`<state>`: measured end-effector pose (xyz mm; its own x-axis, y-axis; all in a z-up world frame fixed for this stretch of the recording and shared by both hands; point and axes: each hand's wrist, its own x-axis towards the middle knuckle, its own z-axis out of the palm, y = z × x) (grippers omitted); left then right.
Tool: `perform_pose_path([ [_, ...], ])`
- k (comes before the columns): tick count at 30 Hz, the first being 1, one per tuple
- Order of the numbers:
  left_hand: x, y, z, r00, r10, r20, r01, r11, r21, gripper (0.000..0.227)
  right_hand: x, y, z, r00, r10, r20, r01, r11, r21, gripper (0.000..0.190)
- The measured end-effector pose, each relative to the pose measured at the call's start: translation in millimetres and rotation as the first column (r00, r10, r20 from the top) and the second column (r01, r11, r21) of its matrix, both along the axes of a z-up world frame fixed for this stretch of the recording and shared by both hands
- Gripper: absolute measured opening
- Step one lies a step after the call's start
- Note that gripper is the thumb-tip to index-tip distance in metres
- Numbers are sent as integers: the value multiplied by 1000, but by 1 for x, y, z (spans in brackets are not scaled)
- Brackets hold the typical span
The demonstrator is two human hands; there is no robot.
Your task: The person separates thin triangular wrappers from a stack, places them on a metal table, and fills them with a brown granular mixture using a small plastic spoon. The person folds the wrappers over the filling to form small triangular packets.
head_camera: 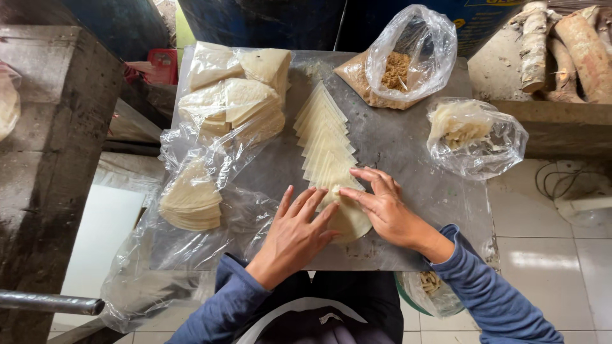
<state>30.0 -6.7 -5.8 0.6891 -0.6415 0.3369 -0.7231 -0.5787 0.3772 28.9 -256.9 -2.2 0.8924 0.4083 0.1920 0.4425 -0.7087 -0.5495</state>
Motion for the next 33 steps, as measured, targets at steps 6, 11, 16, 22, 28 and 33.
perform_pose_path([
  [6,10,3,-10,998,2,-66,1,999,51,53,-1,-5,-15,991,-19,130,51,968,-244,62],
  [11,10,4,-9,999,9,-50,-6,998,63,49,9,-12,-14,936,56,346,103,900,-424,55],
  [16,14,7,-9,997,-25,-72,32,995,91,49,26,-21,-2,768,323,553,188,711,-677,52],
  [22,15,6,-11,997,-26,-70,34,993,113,47,50,-35,-3,687,364,629,314,631,-709,50],
  [28,15,7,-11,995,-21,-99,31,995,99,48,45,-49,1,709,431,558,134,695,-706,72],
  [33,16,7,-12,996,-29,-90,37,996,85,50,36,-39,-4,689,507,518,128,619,-775,64],
])
